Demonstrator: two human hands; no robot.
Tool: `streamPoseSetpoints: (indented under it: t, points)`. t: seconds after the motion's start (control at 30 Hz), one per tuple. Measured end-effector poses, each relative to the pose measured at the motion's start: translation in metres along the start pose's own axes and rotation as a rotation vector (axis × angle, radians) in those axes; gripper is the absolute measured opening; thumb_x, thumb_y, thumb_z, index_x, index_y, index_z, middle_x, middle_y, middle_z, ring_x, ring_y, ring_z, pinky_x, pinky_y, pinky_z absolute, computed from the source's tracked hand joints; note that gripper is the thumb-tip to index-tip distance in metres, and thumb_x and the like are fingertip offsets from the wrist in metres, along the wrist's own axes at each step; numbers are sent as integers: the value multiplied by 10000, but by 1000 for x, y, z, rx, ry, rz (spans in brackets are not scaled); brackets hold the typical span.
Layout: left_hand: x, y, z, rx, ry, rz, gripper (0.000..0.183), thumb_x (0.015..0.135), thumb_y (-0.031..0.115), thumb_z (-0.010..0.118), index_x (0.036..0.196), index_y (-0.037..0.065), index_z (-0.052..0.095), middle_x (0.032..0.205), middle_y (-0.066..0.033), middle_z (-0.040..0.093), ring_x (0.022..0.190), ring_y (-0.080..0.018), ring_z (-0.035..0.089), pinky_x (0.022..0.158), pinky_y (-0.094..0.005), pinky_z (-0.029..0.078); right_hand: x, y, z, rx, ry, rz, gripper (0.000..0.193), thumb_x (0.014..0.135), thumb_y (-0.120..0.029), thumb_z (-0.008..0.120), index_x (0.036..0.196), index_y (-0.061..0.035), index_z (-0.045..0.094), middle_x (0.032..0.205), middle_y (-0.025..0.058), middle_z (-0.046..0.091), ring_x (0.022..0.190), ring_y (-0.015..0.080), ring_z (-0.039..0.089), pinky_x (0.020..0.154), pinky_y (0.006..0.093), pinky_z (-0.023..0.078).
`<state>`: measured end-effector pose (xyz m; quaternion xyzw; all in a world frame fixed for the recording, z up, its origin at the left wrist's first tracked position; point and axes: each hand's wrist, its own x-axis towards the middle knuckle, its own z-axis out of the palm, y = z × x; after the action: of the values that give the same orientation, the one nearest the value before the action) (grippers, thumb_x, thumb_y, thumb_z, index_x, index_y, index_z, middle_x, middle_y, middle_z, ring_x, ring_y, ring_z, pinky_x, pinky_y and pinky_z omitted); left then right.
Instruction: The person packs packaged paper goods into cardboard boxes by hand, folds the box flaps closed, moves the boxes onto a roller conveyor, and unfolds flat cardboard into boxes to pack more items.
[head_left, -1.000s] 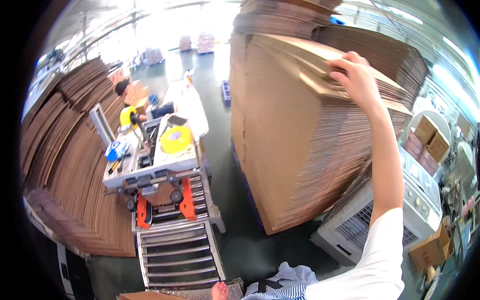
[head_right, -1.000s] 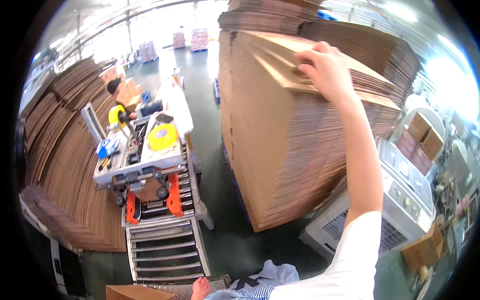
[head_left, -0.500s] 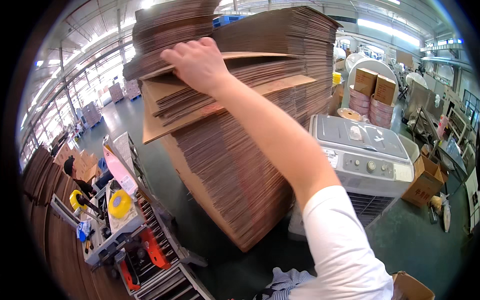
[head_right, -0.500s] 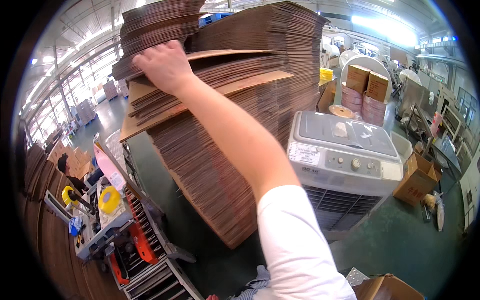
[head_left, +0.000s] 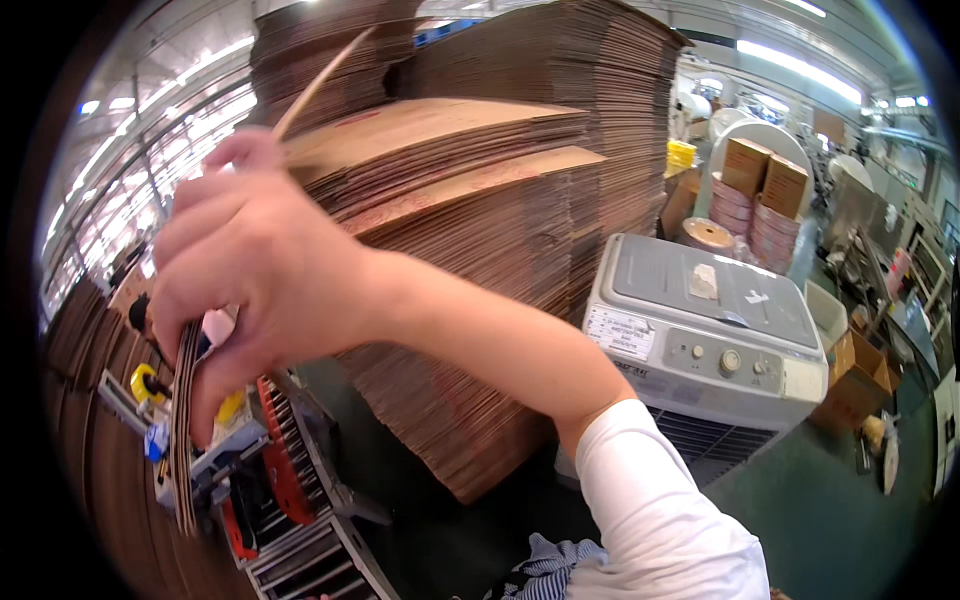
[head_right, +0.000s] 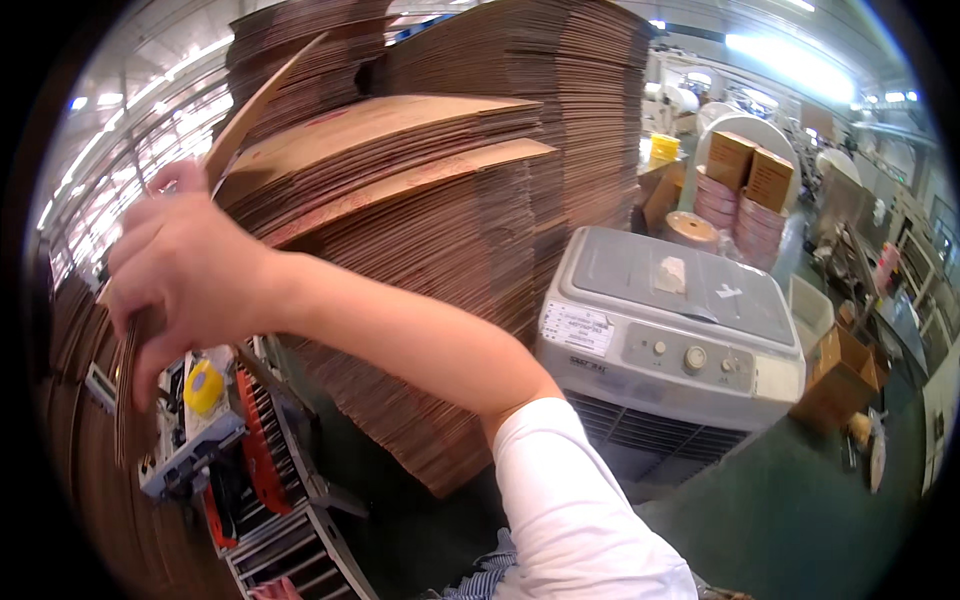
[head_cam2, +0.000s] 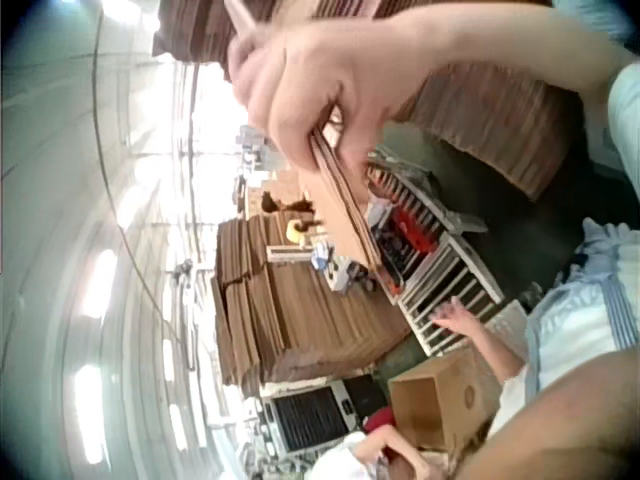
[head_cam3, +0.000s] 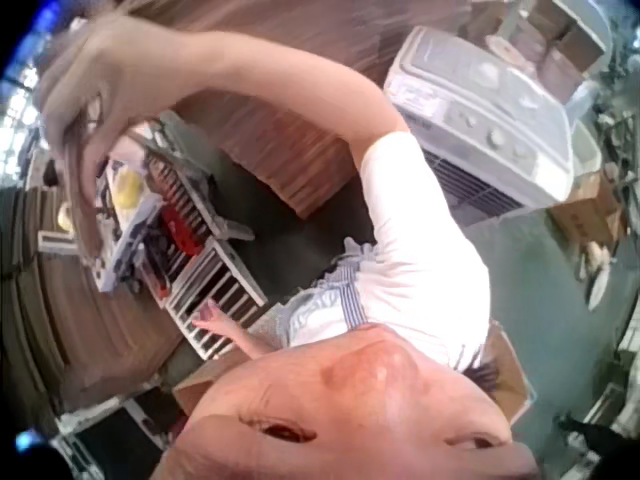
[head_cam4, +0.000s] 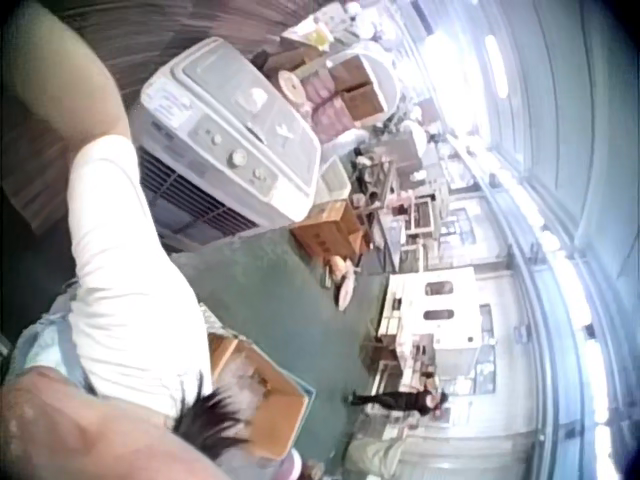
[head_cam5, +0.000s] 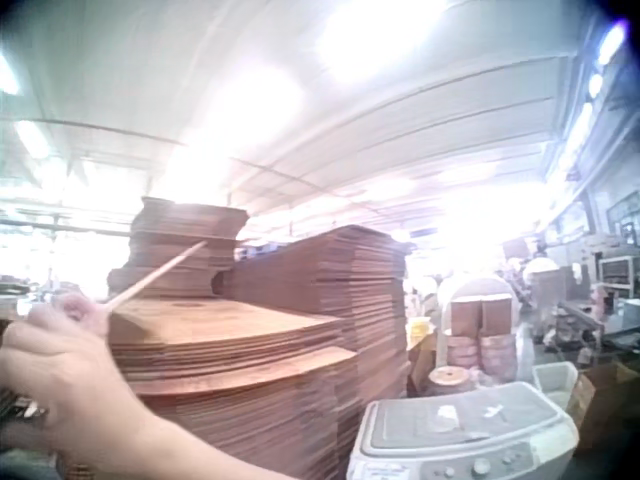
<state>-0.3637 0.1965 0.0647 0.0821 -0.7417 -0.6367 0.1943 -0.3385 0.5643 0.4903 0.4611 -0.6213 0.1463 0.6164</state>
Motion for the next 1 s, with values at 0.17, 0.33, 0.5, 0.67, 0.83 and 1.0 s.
streamPoseSetpoints:
  t: [0.17,0.33,0.5,0.67,0.83,1.0]
  points:
    - [-53,72,-81,681,439,642,497,781,205,669,1219,45,498,1175,-113,543,1067,-276,493,888,-395,403,-30,-50,132,629,31,247,427,473,-496,804,631,-140,629,651,-30,556,774,172,523,804,360,333]
    - [-121,31,-181,1092,508,298,329,542,242,810,695,77,570,739,-114,582,758,-336,546,711,-405,428,-176,-84,217,1021,-28,1031,261,779,-270,673,821,-16,637,756,12,560,721,124,520,651,259,428]
    - [-148,33,-230,1328,457,275,333,591,226,782,793,103,548,800,-69,553,830,-273,528,784,-397,381,-256,-165,294,438,-452,1097,255,868,-191,582,1071,-42,542,962,98,579,916,213,533,869,348,384]
    - [-134,1,-246,1365,592,170,387,719,271,698,1069,135,604,1183,-34,552,1110,-230,497,999,-449,302,-241,-271,353,396,-967,195,594,809,-204,616,1327,-55,367,1357,100,409,1281,251,353,1066,523,189]
    - [-147,9,-259,1364,456,121,381,759,218,654,1130,151,598,1290,-44,503,1224,-232,433,1038,-447,246,-210,-273,434,525,-1167,134,538,932,-300,434,1389,-57,287,1447,110,299,1357,244,239,1075,528,159]
    - [-144,3,-269,1290,511,202,310,669,372,675,570,170,462,616,21,403,630,-171,420,663,-377,308,-211,-246,481,719,-1065,293,625,767,-204,678,1318,-64,418,1242,147,528,1161,305,482,969,413,326]
